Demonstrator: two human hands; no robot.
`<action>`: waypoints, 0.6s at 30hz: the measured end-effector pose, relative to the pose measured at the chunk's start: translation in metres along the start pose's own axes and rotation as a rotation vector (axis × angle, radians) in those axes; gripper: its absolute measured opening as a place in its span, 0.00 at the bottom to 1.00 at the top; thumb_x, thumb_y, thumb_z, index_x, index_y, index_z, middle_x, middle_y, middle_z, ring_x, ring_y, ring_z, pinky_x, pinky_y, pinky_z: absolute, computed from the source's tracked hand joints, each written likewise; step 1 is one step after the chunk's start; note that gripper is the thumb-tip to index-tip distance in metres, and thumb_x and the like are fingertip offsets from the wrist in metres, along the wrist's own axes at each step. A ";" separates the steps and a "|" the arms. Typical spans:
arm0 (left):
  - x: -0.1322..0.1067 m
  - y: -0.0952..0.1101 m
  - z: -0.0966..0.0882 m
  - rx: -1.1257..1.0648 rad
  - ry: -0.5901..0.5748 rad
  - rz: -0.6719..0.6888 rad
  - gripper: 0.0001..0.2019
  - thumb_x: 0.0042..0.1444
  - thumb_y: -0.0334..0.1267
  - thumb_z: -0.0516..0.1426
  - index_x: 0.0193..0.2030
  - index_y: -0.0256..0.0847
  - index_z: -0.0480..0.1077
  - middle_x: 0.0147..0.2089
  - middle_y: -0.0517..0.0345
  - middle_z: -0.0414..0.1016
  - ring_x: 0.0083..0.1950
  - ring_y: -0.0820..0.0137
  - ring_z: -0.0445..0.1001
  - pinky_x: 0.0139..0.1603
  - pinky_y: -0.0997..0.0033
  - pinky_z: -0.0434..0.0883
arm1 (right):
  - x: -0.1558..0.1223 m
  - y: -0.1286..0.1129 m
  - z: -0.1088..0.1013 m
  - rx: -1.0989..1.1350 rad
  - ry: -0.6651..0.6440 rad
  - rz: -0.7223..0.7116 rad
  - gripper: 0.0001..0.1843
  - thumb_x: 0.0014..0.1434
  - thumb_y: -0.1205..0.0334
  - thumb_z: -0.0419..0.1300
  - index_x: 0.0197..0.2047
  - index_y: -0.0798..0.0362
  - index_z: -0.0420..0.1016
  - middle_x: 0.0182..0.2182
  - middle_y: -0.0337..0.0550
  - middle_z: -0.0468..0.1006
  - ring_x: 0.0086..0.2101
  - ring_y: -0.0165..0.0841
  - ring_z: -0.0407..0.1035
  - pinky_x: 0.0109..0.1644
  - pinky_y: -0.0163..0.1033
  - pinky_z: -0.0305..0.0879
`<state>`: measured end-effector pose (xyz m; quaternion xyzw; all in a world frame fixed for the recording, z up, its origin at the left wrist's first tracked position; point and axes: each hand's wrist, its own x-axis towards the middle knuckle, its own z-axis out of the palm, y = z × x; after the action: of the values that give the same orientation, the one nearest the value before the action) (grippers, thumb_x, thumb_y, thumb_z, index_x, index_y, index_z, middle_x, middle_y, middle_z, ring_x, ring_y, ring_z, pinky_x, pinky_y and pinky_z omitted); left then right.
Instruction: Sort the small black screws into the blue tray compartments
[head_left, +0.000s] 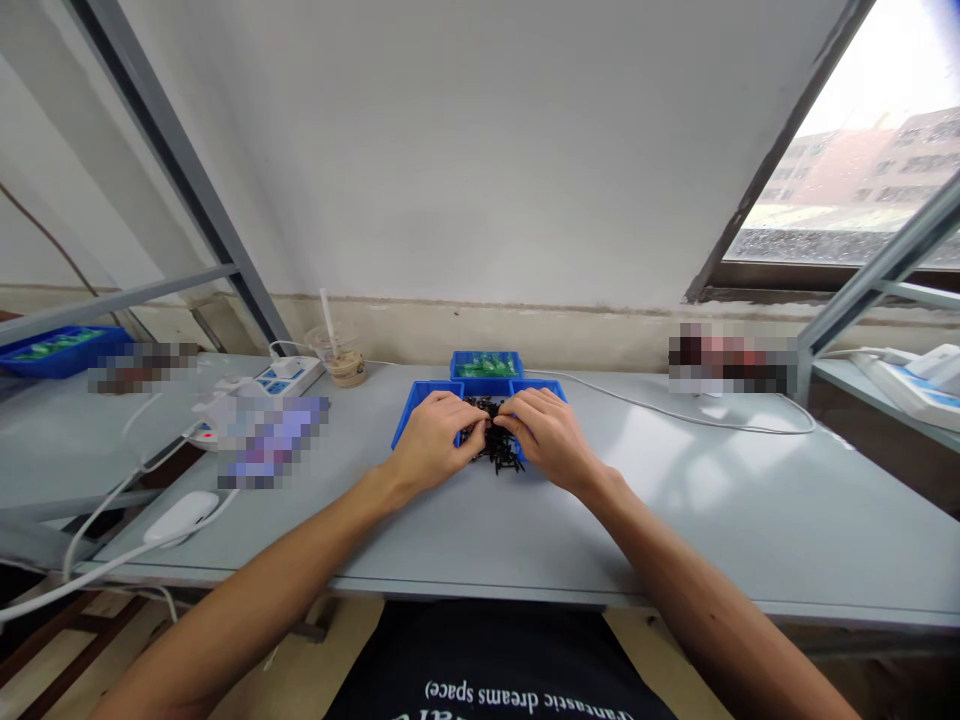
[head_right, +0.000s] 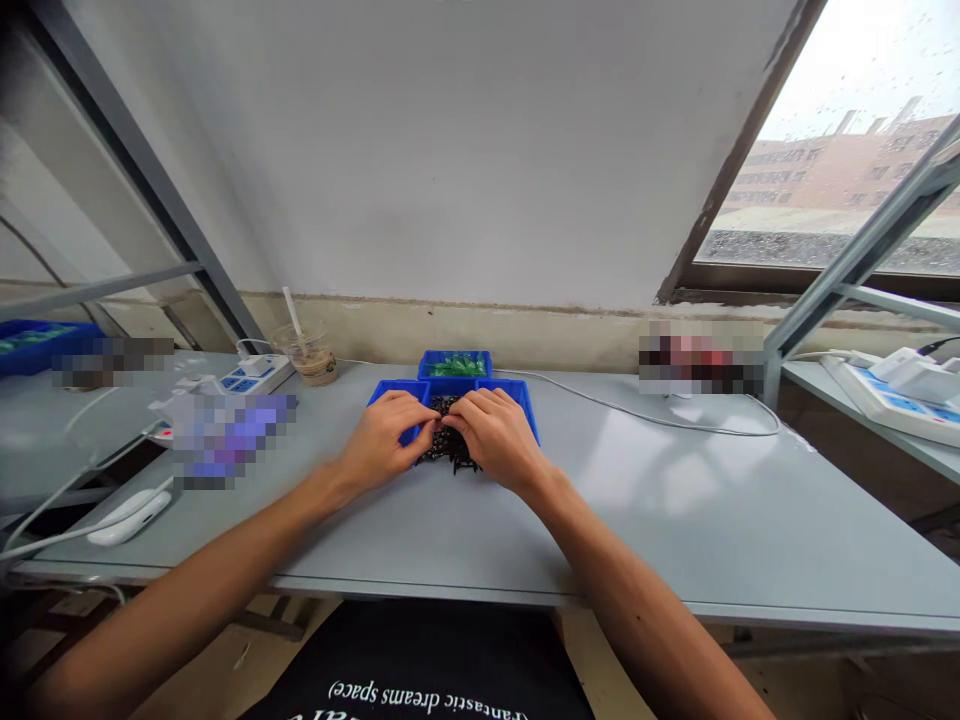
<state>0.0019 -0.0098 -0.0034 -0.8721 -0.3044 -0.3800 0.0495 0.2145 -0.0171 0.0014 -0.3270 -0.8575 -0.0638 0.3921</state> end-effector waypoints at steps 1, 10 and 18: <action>0.000 0.000 0.000 0.002 0.000 -0.003 0.09 0.67 0.35 0.55 0.41 0.41 0.77 0.38 0.57 0.83 0.38 0.66 0.78 0.50 0.59 0.69 | 0.000 0.000 0.000 0.010 -0.006 0.003 0.11 0.74 0.58 0.54 0.41 0.51 0.73 0.34 0.43 0.80 0.35 0.35 0.70 0.43 0.42 0.60; -0.001 0.000 0.000 -0.008 -0.020 -0.005 0.09 0.67 0.35 0.54 0.41 0.40 0.76 0.38 0.56 0.83 0.38 0.67 0.78 0.51 0.59 0.69 | -0.001 0.000 0.002 0.022 -0.004 -0.026 0.08 0.74 0.63 0.52 0.42 0.51 0.71 0.35 0.42 0.80 0.35 0.34 0.70 0.43 0.41 0.59; 0.000 0.001 -0.001 0.002 -0.035 -0.018 0.10 0.67 0.35 0.54 0.40 0.41 0.76 0.37 0.57 0.83 0.38 0.67 0.78 0.51 0.59 0.69 | -0.001 0.001 0.001 0.006 -0.053 0.019 0.10 0.74 0.58 0.54 0.43 0.51 0.73 0.37 0.43 0.81 0.36 0.34 0.71 0.43 0.41 0.59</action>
<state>0.0019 -0.0107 -0.0020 -0.8757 -0.3134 -0.3649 0.0415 0.2145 -0.0165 -0.0001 -0.3354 -0.8647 -0.0490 0.3707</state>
